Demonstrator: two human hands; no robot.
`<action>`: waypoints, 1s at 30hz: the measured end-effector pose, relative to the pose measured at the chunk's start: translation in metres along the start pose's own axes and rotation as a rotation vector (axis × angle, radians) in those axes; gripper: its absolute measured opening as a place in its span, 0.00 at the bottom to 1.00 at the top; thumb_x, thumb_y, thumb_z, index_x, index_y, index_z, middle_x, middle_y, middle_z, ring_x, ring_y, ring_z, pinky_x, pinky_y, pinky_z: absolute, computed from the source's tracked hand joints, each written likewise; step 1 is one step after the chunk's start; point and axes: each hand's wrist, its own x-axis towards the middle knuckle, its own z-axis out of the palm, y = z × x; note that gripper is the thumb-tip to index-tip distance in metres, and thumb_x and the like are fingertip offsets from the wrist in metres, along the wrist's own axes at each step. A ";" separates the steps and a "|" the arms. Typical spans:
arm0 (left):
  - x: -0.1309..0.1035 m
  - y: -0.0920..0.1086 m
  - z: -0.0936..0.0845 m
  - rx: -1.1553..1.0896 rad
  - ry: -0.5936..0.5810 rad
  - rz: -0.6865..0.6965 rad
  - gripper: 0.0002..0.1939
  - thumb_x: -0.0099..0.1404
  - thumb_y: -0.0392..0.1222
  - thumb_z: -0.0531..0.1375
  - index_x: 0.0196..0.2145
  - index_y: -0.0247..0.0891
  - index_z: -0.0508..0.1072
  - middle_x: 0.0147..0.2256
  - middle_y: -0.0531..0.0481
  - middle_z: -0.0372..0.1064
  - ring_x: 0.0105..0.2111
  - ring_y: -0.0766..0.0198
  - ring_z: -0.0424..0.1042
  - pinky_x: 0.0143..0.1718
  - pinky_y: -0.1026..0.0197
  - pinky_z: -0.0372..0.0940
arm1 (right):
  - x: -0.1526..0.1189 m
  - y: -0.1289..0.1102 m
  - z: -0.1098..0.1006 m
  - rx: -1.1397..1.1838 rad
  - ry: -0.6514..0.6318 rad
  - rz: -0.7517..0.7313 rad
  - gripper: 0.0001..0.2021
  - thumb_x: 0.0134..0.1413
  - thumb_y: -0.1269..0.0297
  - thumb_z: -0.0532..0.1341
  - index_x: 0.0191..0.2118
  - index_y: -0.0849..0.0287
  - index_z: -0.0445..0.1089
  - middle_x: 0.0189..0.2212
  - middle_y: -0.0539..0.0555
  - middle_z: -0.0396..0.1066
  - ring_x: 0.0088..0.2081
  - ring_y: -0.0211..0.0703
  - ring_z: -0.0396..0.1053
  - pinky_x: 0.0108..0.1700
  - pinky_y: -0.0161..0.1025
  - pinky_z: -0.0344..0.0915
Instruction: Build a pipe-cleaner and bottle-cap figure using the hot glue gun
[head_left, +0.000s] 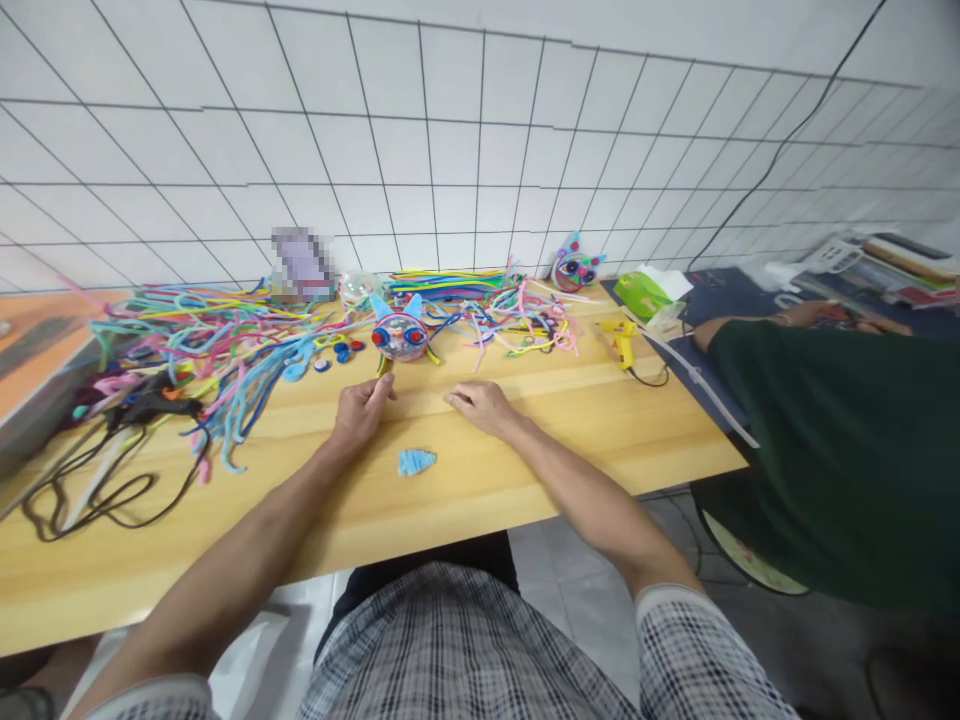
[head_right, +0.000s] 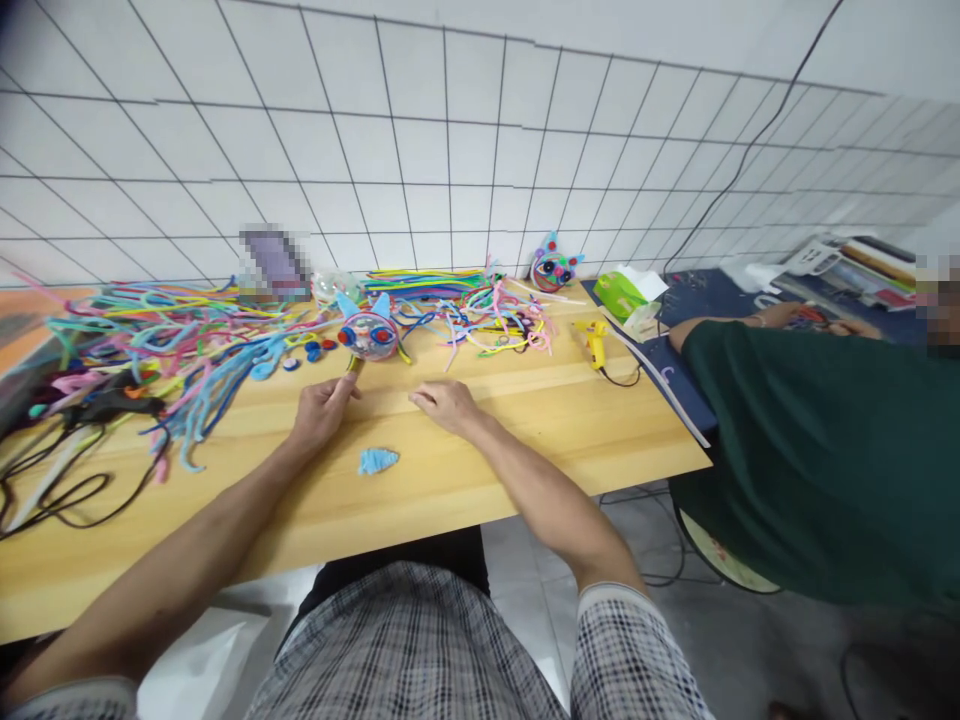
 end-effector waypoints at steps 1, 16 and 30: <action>0.000 0.000 0.001 0.004 -0.009 0.007 0.27 0.68 0.59 0.55 0.24 0.37 0.78 0.15 0.55 0.54 0.19 0.66 0.55 0.25 0.61 0.53 | 0.000 0.001 0.000 0.010 0.001 0.009 0.12 0.68 0.59 0.64 0.33 0.55 0.78 0.28 0.49 0.77 0.33 0.39 0.69 0.37 0.36 0.56; 0.003 -0.013 0.010 0.081 -0.111 0.193 0.30 0.74 0.59 0.51 0.26 0.37 0.79 0.22 0.49 0.75 0.24 0.62 0.72 0.32 0.62 0.64 | 0.004 0.012 -0.025 0.171 0.124 0.157 0.18 0.60 0.52 0.60 0.23 0.56 0.67 0.18 0.44 0.60 0.26 0.36 0.59 0.33 0.36 0.52; 0.013 -0.014 0.023 0.246 -0.311 0.381 0.28 0.79 0.52 0.54 0.23 0.37 0.74 0.25 0.44 0.76 0.27 0.61 0.70 0.31 0.60 0.51 | -0.164 -0.136 0.080 0.573 -0.801 0.389 0.18 0.61 0.45 0.67 0.39 0.56 0.83 0.35 0.53 0.83 0.38 0.46 0.79 0.42 0.40 0.73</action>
